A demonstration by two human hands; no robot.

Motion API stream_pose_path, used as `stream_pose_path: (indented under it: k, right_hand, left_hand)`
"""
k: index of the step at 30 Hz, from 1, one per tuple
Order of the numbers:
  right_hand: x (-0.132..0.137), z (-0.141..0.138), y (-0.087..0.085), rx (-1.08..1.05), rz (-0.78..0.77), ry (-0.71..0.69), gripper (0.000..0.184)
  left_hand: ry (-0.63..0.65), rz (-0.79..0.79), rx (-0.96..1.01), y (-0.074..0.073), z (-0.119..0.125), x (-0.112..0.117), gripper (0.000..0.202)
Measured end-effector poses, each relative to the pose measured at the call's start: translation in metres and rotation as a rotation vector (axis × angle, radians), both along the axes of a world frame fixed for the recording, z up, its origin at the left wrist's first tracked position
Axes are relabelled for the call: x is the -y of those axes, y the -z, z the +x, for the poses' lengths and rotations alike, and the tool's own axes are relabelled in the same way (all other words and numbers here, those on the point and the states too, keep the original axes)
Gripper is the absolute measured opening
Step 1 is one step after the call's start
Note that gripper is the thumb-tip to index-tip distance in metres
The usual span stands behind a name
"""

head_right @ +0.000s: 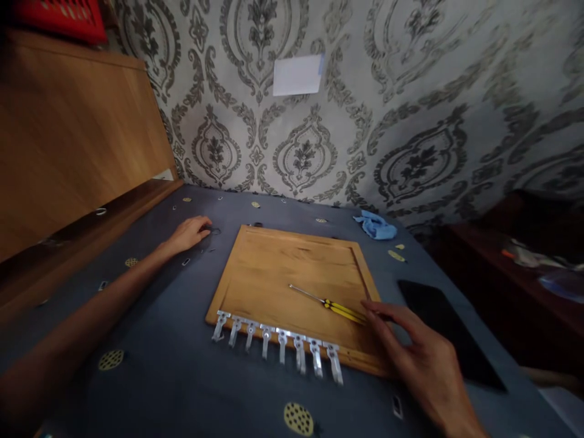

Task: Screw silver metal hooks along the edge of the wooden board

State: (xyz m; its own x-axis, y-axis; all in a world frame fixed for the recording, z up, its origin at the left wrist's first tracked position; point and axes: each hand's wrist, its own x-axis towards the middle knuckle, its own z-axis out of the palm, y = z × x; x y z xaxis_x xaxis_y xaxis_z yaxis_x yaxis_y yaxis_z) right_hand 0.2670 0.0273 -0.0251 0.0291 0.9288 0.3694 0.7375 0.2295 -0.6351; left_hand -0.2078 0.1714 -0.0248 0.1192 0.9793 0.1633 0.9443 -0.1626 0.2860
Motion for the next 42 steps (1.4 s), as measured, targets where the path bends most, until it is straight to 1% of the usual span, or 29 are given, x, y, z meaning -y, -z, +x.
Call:
stream_pose_path:
  k: [5,9,11,14,18,21,23,25,27,30,33,35,37,38,40,42]
  right_hand:
    - [-0.001,-0.003,-0.003,-0.004,0.004,-0.001,0.039]
    - [0.001,-0.007,-0.007,-0.019,0.009,-0.016,0.038]
    - [0.002,-0.009,-0.007,-0.033,0.018,-0.026,0.036]
    - [0.005,-0.016,-0.008,-0.057,0.085,-0.074,0.034]
    - [0.017,-0.036,-0.016,-0.049,0.108,-0.166,0.027]
    - [0.032,-0.059,-0.027,-0.047,0.121,-0.311,0.017]
    - [0.043,-0.075,-0.035,-0.049,0.155,-0.413,0.021]
    - [0.052,-0.088,-0.041,-0.032,0.181,-0.476,0.027]
    - [0.060,-0.097,-0.043,-0.003,0.184,-0.534,0.029]
    - [0.071,-0.101,-0.040,-0.005,0.150,-0.568,0.023]
    - [0.084,-0.099,-0.033,-0.081,0.100,-0.578,0.013]
    - [0.095,-0.096,-0.029,-0.162,0.024,-0.595,0.009]
    - [0.104,-0.091,-0.025,-0.253,-0.051,-0.584,0.010]
    - [0.109,-0.088,-0.023,-0.297,-0.077,-0.556,0.012]
    - [0.116,-0.079,-0.020,-0.388,-0.120,-0.418,0.015]
    - [0.119,-0.068,-0.016,-0.471,-0.149,-0.224,0.018]
  left_hand:
    - [-0.039,-0.023,0.083,-0.006,0.004,-0.004,0.033]
    - [-0.020,-0.069,0.226,-0.015,0.011,0.005,0.032]
    - [0.023,-0.114,0.318,-0.020,0.019,0.016,0.027]
    - [0.115,-0.180,0.460,-0.030,0.036,0.041,0.017]
    - [0.264,-0.278,0.608,-0.045,0.068,0.081,0.016]
    - [0.386,-0.364,0.675,-0.057,0.095,0.110,0.019]
    - [0.503,-0.438,0.715,-0.064,0.111,0.127,0.022]
    - [0.569,-0.512,0.727,-0.069,0.124,0.141,0.023]
    - [0.619,-0.558,0.745,-0.072,0.134,0.151,0.025]
    - [0.683,-0.615,0.748,-0.073,0.145,0.161,0.026]
    - [0.695,-0.690,0.732,-0.070,0.155,0.166,0.026]
    - [0.701,-0.740,0.717,-0.069,0.163,0.168,0.025]
    - [0.720,-0.732,0.667,-0.068,0.171,0.170,0.024]
    - [0.725,-0.694,0.626,-0.067,0.175,0.171,0.023]
    - [0.708,-0.571,0.542,-0.067,0.182,0.170,0.023]
    - [0.674,-0.444,0.479,-0.067,0.188,0.166,0.022]
